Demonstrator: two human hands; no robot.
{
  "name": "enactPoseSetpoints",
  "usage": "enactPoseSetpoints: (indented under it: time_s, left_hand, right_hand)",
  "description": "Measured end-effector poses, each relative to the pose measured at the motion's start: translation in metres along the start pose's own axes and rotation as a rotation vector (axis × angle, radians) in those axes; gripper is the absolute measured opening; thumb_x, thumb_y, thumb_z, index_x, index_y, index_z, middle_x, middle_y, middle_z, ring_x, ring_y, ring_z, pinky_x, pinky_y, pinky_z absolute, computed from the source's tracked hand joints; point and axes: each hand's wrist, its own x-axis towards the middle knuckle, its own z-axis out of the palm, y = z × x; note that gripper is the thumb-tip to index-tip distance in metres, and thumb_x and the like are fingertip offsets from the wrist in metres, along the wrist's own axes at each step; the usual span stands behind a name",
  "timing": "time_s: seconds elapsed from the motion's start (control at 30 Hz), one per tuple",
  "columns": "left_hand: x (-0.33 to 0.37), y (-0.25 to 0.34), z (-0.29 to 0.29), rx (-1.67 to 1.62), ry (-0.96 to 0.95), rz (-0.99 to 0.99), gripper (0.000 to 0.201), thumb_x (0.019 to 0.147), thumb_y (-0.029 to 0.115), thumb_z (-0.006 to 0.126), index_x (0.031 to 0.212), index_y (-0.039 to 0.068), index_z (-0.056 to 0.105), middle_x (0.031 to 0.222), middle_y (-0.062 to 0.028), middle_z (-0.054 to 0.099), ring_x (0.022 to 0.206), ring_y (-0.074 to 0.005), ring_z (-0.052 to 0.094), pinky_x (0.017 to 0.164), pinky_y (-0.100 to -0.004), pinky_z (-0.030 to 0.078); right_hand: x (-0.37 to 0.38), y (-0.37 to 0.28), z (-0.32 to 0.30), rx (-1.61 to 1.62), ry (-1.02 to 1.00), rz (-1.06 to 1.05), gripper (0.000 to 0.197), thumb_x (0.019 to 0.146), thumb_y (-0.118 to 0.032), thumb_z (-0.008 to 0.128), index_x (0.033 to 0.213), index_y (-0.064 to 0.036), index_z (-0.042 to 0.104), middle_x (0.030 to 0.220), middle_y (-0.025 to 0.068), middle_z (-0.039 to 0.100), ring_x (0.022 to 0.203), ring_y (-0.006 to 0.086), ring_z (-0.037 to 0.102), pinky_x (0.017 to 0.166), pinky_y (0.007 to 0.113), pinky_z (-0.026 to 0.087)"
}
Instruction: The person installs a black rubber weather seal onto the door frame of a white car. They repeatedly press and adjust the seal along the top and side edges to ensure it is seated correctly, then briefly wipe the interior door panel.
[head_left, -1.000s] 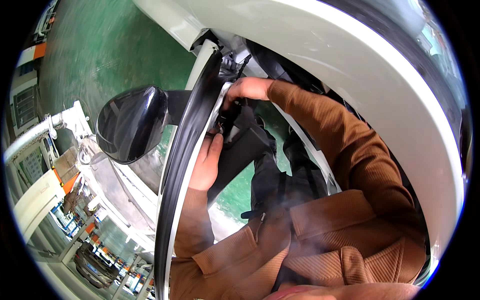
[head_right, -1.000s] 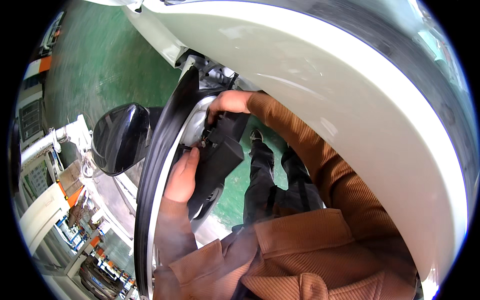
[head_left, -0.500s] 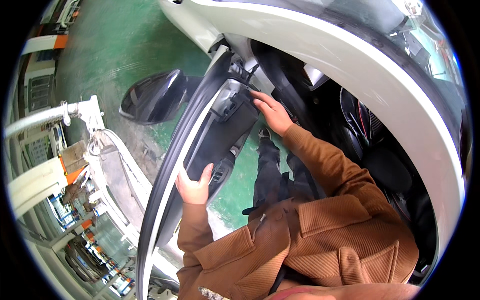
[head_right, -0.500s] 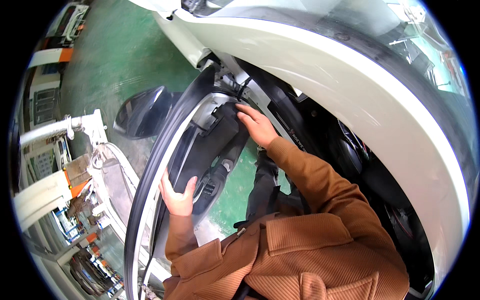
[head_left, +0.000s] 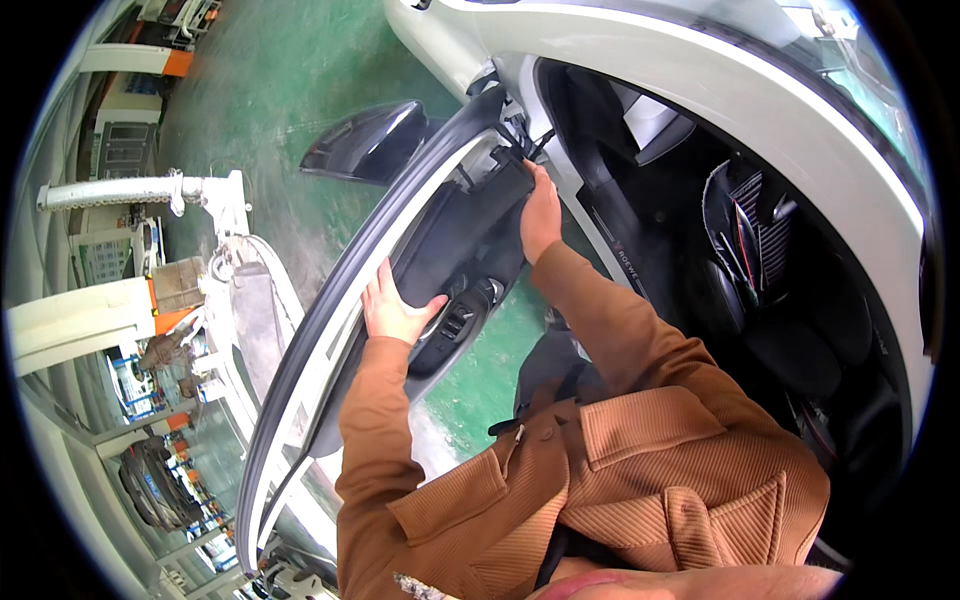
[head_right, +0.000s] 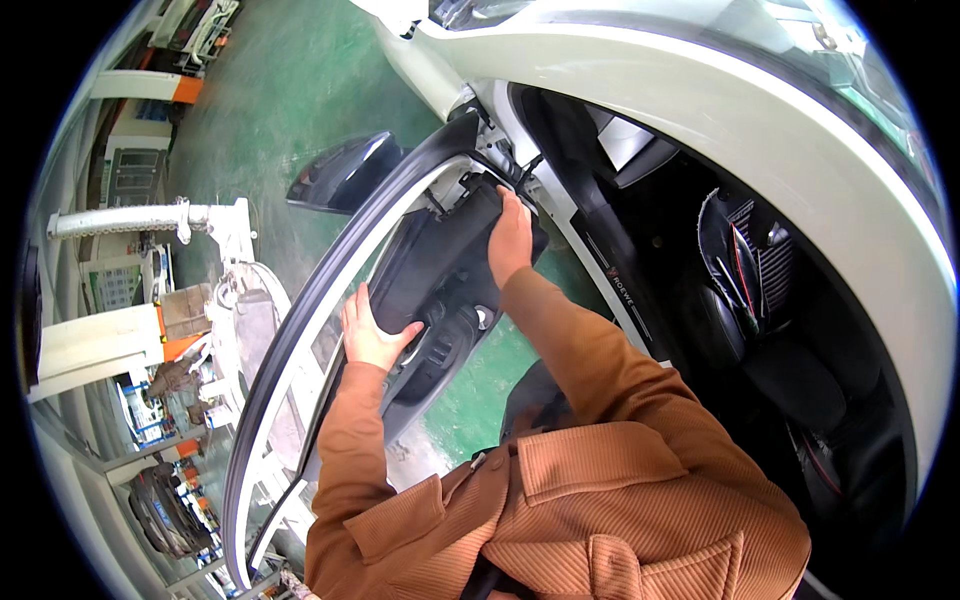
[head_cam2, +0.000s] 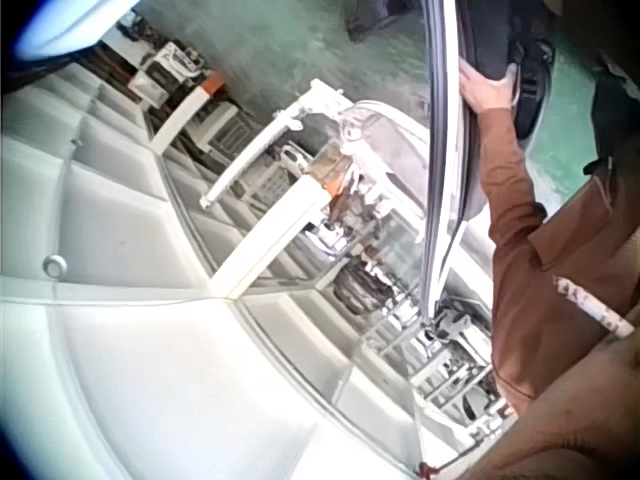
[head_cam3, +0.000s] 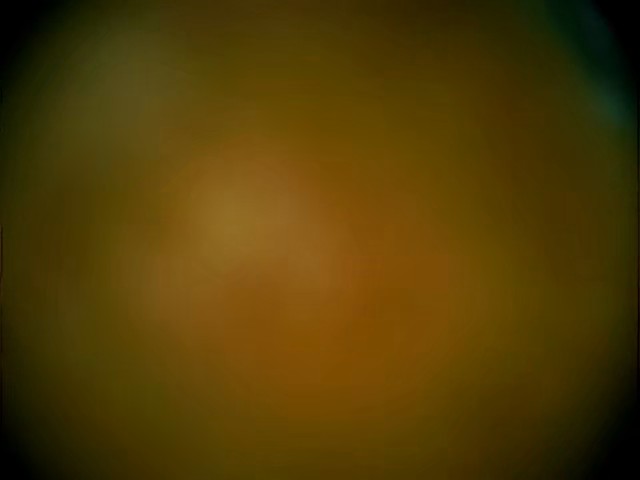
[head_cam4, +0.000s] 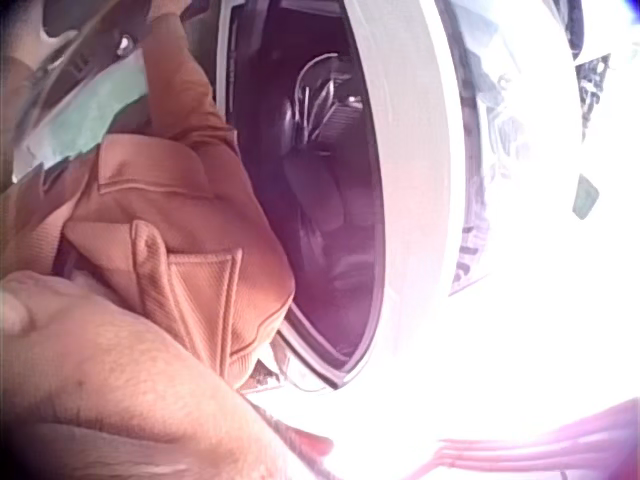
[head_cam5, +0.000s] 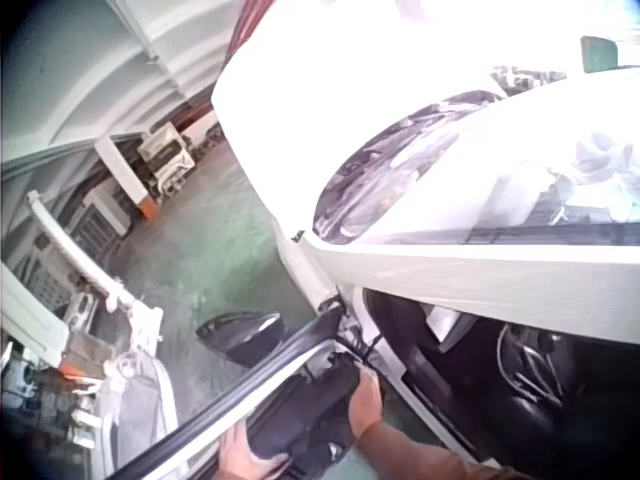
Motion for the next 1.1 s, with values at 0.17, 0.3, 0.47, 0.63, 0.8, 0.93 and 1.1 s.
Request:
enactPoseSetpoints:
  time_s: [0.17, 0.3, 0.47, 0.63, 0.8, 0.93, 1.1]
  left_hand:
    - [-0.006, -0.007, -0.001, 0.006, 0.040, 0.029, 0.123, 0.061, 0.050, 0.099, 0.156, -0.003, 0.039, 0.143, -0.0245, 0.052, 0.135, -0.0449, 0.048, 0.117, -0.0530, 0.041]
    - [-0.003, -0.003, -0.002, 0.010, 0.018, 0.030, 0.124, 0.064, 0.053, 0.096, 0.156, -0.004, 0.038, 0.145, -0.0262, 0.052, 0.135, -0.0463, 0.049, 0.117, -0.0523, 0.041]
    - [0.002, -0.005, 0.000, -0.051, 0.055, 0.126, 0.111, 0.069, 0.052, 0.094, 0.153, -0.002, 0.045, 0.145, -0.0285, 0.053, 0.134, -0.0479, 0.053, 0.114, -0.0535, 0.045]
    - [-0.005, -0.014, 0.001, -0.130, 0.065, 0.104, 0.101, 0.073, 0.043, 0.094, 0.152, 0.001, 0.046, 0.150, -0.0285, 0.049, 0.138, -0.0481, 0.049, 0.117, -0.0552, 0.041]
    - [-0.018, -0.008, 0.005, -0.058, 0.178, 0.176, 0.078, 0.073, 0.032, 0.095, 0.133, -0.001, 0.058, 0.143, -0.0259, 0.050, 0.134, -0.0465, 0.045, 0.116, -0.0553, 0.039]
    - [-0.015, 0.001, -0.016, 0.036, 0.049, 0.136, 0.073, 0.070, 0.034, 0.097, 0.123, -0.002, 0.062, 0.126, -0.0208, 0.056, 0.123, -0.0428, 0.051, 0.109, -0.0520, 0.045]
    - [-0.009, 0.002, -0.022, 0.119, -0.099, 0.080, 0.073, 0.071, 0.037, 0.096, 0.122, -0.001, 0.060, 0.121, -0.0211, 0.059, 0.118, -0.0436, 0.056, 0.106, -0.0514, 0.047]
  right_hand:
    - [-0.016, 0.024, -0.033, 0.299, -0.056, 0.240, 0.064, 0.113, -0.046, 0.035, 0.150, 0.0037, 0.054, 0.154, 0.0197, 0.056, 0.146, 0.0317, 0.050, 0.125, 0.043, 0.032]
    - [-0.010, 0.052, -0.032, 0.516, 0.287, 0.232, 0.072, 0.110, -0.054, 0.039, 0.152, 0.0025, 0.052, 0.157, 0.0189, 0.054, 0.149, 0.0308, 0.047, 0.127, 0.044, 0.028]
    - [-0.008, 0.007, 0.060, 0.831, 0.255, 0.158, 0.058, 0.112, -0.052, 0.038, 0.147, -0.0135, 0.064, 0.140, 0.0096, 0.064, 0.128, 0.0221, 0.058, 0.113, 0.034, 0.042]
    - [-0.016, 0.010, 0.038, 0.630, 0.066, 0.098, 0.057, 0.113, -0.048, 0.040, 0.143, -0.0059, 0.063, 0.133, 0.0097, 0.069, 0.123, 0.0209, 0.062, 0.109, 0.034, 0.045]
    - [-0.047, 0.010, 0.020, 0.408, 0.003, -0.036, 0.058, 0.112, -0.047, 0.049, 0.140, 0.0015, 0.062, 0.135, 0.0104, 0.068, 0.126, 0.0224, 0.062, 0.108, 0.037, 0.048]
    - [-0.072, 0.002, 0.014, 0.216, -0.097, -0.092, 0.066, 0.101, -0.035, 0.071, 0.148, 0.0072, 0.053, 0.143, 0.0197, 0.064, 0.126, 0.0262, 0.061, 0.109, 0.035, 0.046]
    - [-0.078, -0.029, 0.002, -0.401, 0.214, -0.724, 0.040, 0.087, -0.017, 0.076, 0.122, -0.0004, 0.067, 0.121, 0.0153, 0.068, 0.118, 0.0346, 0.060, 0.104, 0.046, 0.046]
